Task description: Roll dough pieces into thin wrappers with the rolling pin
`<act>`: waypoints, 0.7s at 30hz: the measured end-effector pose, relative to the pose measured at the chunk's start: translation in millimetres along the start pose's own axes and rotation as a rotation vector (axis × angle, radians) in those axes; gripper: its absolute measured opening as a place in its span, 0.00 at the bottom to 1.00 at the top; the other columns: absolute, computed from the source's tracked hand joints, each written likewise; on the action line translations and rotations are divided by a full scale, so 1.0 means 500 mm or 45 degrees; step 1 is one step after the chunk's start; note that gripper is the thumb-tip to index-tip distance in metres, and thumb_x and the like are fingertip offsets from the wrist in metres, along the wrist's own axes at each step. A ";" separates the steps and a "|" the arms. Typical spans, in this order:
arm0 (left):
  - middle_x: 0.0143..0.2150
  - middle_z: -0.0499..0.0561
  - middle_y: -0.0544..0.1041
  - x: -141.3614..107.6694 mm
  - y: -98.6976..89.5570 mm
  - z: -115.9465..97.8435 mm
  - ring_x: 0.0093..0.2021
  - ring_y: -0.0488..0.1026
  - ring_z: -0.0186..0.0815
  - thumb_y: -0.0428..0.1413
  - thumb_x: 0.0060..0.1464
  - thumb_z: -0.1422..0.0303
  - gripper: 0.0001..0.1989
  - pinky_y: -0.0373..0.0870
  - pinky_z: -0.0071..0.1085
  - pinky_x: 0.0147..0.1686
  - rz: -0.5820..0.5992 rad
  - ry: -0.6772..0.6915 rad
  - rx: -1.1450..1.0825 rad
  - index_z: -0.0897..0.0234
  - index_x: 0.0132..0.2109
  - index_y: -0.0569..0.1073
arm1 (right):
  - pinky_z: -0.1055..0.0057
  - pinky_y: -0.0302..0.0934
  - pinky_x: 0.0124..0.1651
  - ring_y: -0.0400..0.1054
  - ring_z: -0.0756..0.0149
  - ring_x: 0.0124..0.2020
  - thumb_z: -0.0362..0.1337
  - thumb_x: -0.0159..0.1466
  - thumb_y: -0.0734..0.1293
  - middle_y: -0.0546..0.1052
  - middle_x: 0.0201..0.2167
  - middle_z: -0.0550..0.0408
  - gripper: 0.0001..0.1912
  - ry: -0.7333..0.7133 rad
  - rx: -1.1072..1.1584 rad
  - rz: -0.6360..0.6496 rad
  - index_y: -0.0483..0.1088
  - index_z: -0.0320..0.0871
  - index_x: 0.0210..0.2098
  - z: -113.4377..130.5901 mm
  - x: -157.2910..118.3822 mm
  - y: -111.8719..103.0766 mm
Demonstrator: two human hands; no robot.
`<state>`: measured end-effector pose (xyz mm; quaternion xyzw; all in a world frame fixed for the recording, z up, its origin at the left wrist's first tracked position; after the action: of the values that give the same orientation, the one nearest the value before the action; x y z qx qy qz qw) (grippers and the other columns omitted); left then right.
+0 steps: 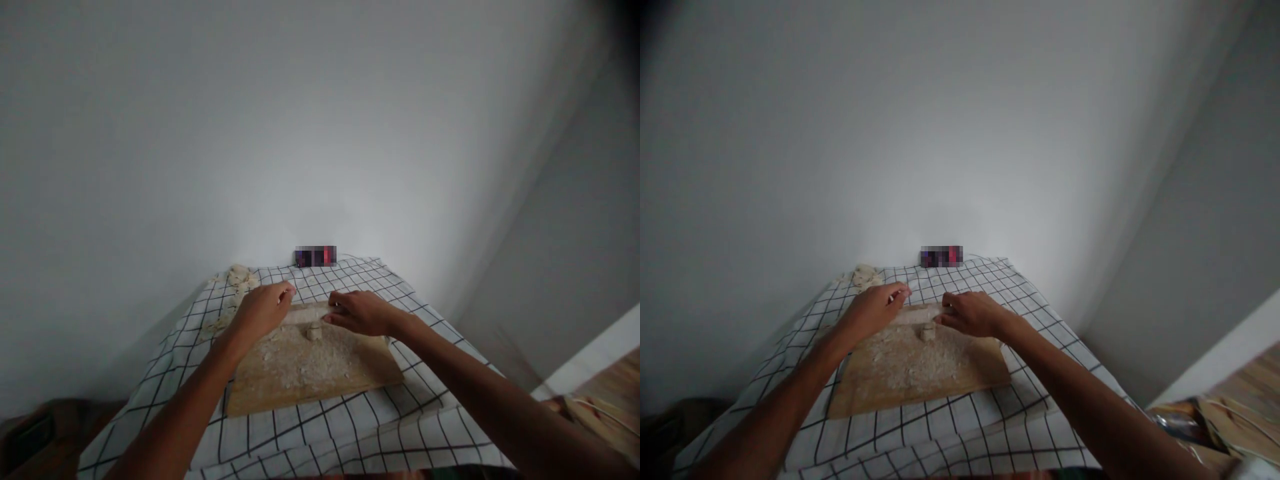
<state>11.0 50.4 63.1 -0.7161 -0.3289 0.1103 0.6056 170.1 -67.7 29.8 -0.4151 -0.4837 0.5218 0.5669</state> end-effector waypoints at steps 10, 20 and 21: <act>0.59 0.54 0.84 0.003 0.075 0.000 0.60 0.79 0.47 0.46 0.73 0.66 0.20 0.71 0.41 0.57 -0.034 -0.079 0.078 0.57 0.60 0.80 | 0.67 0.55 0.37 0.79 0.57 0.37 0.50 0.83 0.51 0.85 0.34 0.46 0.35 0.461 -0.073 -0.031 0.83 0.45 0.34 -0.046 0.001 0.048; 0.66 0.55 0.81 -0.007 0.107 0.022 0.66 0.76 0.46 0.48 0.71 0.72 0.22 0.66 0.44 0.68 -0.043 -0.087 0.125 0.58 0.64 0.78 | 0.64 0.63 0.43 0.81 0.50 0.44 0.44 0.80 0.54 0.86 0.42 0.37 0.30 0.591 -0.213 -0.042 0.86 0.42 0.40 -0.045 0.003 0.044; 0.65 0.55 0.81 -0.009 0.106 0.020 0.66 0.76 0.46 0.48 0.70 0.72 0.22 0.66 0.44 0.68 -0.047 -0.086 0.138 0.59 0.64 0.78 | 0.63 0.64 0.44 0.81 0.50 0.45 0.44 0.80 0.54 0.86 0.43 0.37 0.30 0.602 -0.214 -0.050 0.86 0.41 0.41 -0.044 0.001 0.045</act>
<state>20.0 53.1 9.8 -0.6720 -0.3557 0.1408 0.6341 187.2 -64.2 3.6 -0.5619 -0.3873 0.3569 0.6378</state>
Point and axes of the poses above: each hand's wrist, its own x-axis towards the middle knuckle, its own y-axis out of the palm, z = x × y, the point moved 8 cm from there along x, towards the middle knuckle
